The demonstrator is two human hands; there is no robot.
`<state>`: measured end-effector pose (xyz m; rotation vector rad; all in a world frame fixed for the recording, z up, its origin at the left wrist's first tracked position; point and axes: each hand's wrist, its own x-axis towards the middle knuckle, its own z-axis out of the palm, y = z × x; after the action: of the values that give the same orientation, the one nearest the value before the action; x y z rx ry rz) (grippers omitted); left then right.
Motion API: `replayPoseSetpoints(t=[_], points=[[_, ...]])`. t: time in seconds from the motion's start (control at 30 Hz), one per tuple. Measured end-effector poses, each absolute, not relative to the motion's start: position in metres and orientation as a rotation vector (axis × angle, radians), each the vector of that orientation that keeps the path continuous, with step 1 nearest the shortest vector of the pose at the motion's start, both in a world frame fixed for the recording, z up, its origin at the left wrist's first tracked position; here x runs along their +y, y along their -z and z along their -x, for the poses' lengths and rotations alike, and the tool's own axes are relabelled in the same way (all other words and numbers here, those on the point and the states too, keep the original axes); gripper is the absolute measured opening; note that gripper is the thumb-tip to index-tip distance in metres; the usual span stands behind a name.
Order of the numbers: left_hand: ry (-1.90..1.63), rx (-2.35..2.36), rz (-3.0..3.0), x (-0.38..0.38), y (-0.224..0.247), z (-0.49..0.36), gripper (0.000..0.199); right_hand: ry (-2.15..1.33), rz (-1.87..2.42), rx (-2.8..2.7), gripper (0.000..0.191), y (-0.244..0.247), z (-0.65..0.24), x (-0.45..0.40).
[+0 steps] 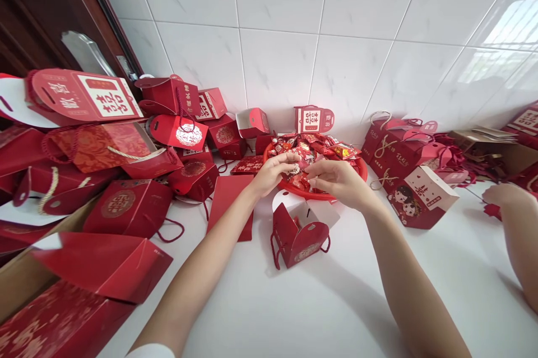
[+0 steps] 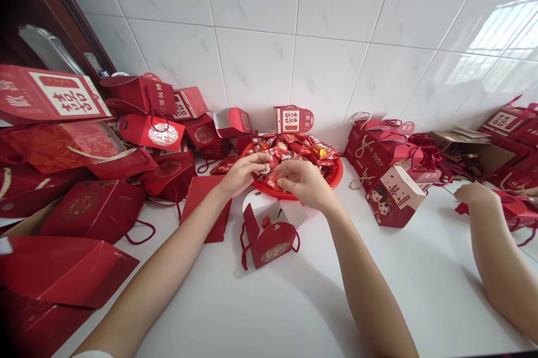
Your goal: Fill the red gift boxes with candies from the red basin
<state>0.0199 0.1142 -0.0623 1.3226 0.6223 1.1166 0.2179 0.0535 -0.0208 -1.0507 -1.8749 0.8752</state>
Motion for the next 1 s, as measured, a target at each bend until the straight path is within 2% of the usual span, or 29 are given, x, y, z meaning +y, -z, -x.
replayPoseSetpoints(t=[0.3, 0.43, 0.57, 0.77, 1.0], points=[[-1.104, 0.57, -1.423, 0.119, 0.068, -0.019, 0.037, -0.386, 1.468, -1.641, 0.012, 0.013, -0.269, 0.066], [-1.098, 0.596, -1.441, 0.12, 0.069, -0.018, 0.037, -0.257, 1.762, -1.731, 0.024, 0.019, -0.285, 0.074], [-1.1, 0.605, -1.438, 0.12, 0.07, -0.018, 0.036, -0.246, 1.954, -1.924, 0.04, 0.027, -0.289, 0.082], [-1.102, 0.598, -1.436, 0.12, 0.071, -0.018, 0.035, -0.171, 2.139, -2.045, 0.053, 0.038, -0.281, 0.09], [-1.083, 0.592, -1.435, 0.12, 0.07, -0.018, 0.038, -0.145, 2.17, -2.106, 0.056, 0.043, -0.272, 0.092]])
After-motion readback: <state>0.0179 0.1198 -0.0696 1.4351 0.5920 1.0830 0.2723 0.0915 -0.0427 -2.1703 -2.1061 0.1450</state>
